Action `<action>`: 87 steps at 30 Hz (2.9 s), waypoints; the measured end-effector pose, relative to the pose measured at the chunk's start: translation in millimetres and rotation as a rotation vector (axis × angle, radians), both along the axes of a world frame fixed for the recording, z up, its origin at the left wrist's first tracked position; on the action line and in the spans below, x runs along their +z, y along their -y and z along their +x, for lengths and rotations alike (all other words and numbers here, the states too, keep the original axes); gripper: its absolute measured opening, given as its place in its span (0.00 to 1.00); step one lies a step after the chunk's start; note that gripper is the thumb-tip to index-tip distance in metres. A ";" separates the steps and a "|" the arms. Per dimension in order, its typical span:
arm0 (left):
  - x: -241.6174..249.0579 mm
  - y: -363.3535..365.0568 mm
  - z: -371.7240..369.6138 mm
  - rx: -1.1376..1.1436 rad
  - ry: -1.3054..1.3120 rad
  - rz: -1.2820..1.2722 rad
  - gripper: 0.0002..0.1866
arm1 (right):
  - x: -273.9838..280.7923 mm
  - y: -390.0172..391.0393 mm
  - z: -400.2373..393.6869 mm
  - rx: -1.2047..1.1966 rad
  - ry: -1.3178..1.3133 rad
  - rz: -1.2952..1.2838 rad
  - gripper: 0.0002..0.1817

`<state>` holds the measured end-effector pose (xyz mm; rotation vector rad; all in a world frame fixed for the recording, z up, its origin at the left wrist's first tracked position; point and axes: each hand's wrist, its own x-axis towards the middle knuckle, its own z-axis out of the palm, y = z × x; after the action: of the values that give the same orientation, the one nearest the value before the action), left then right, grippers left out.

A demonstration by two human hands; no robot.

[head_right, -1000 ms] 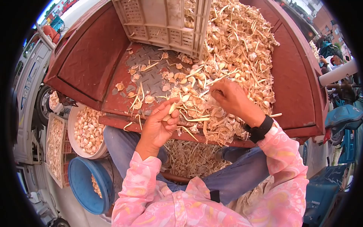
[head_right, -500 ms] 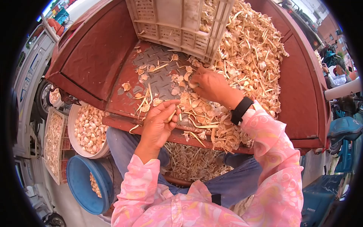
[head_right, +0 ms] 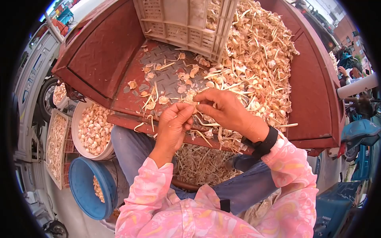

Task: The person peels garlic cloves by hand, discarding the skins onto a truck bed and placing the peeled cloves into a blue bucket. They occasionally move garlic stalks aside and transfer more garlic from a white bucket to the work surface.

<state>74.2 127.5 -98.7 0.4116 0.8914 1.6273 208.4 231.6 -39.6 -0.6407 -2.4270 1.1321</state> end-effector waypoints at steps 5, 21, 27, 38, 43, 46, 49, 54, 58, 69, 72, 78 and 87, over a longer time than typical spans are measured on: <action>1.0 7.4 3.2 0.015 -0.323 -0.028 0.08 | 4.1 -0.3 8.3 0.184 0.055 0.374 0.07; -2.8 17.4 -21.9 -0.102 0.565 -0.022 0.09 | -24.7 -53.2 -24.0 0.017 0.422 0.628 0.09; -2.5 17.1 -32.6 -0.061 0.446 -0.047 0.04 | -38.1 -64.6 -47.8 -0.119 0.285 0.549 0.11; 4.3 11.9 -43.5 0.092 -0.020 -0.096 0.14 | -49.0 -91.7 -48.3 -0.009 0.238 0.320 0.07; 7.4 -2.8 -26.8 0.117 -0.321 -0.063 0.18 | -19.8 -52.1 -31.6 -0.034 0.102 -0.402 0.07; 8.6 -8.0 -12.7 0.125 -0.474 -0.014 0.17 | -10.2 -25.1 -20.9 -0.004 0.106 -0.347 0.05; -2.7 -8.5 -4.5 0.103 -0.584 0.039 0.09 | -16.1 -8.6 -6.4 -0.024 0.113 -0.251 0.03; -4.0 7.8 8.1 0.078 -0.473 0.043 0.07 | -23.2 3.0 13.8 -0.005 -0.139 -0.822 0.06; -5.6 4.6 -1.7 0.032 -0.018 0.028 0.07 | -18.2 -10.2 21.3 0.012 0.004 -0.380 0.03; -3.6 8.5 -21.9 -0.049 0.336 -0.061 0.10 | -41.2 -68.8 -34.8 -0.006 0.536 0.639 0.08; -4.9 10.3 -24.8 -0.057 0.335 -0.067 0.11 | -36.8 -71.2 -32.4 -0.038 0.501 0.550 0.08; -2.6 25.9 -28.4 0.000 0.287 -0.030 0.11 | -9.7 -37.0 -33.0 0.001 0.033 -0.772 0.05; 28.4 107.6 -142.4 0.595 0.078 0.083 0.15 | 14.6 33.5 -168.6 0.265 -0.151 -0.707 0.10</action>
<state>-68.2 19.9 -70.2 0.1378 0.9420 2.2129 39.9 198.2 -25.0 -0.4012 -1.9899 2.0967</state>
